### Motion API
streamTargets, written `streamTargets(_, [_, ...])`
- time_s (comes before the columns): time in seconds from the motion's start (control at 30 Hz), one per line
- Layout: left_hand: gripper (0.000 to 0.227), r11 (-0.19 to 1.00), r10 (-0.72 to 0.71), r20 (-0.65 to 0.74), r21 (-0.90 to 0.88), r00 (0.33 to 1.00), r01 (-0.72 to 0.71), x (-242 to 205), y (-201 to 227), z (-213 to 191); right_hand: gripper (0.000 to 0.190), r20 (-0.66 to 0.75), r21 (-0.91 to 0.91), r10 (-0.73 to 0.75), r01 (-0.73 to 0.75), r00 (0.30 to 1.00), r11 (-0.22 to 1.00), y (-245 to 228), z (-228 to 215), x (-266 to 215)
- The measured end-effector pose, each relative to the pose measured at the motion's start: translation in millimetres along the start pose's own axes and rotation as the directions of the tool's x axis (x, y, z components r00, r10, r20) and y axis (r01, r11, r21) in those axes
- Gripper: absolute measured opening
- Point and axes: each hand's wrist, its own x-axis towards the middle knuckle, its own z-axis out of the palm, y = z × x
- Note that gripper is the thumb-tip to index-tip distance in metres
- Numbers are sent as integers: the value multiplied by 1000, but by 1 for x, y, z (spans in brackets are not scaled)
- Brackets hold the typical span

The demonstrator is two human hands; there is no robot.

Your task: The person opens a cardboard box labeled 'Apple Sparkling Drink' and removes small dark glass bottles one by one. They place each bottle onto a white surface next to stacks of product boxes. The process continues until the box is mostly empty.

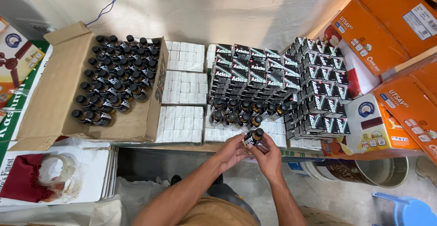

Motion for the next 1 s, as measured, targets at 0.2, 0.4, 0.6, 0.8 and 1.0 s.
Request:
streamTargets(0.2, [86,996,-67,-20,65,998,68,-5,-6,46,63,-90,-86,-36,28,995,996,35,-24,17])
streamTargets(0.4, [95,984,-37,-59,169,998,46,25,-27,52,62,-132,-172,-9,-14,991,985,66,-33,46])
streamTargets(0.6, [93,972,-22,-59,232,998,35,-6,6,94,64,-172,-81,-61,48,983,996,76,-35,68])
streamTargets(0.8, [97,971,38,-88,237,995,-16,42,-22,65,62,-141,-77,-95,85,985,993,77,-34,87])
streamTargets(1.0, [86,964,24,-93,266,995,1,41,-16,60,65,-111,-72,-142,134,984,988,79,-34,97])
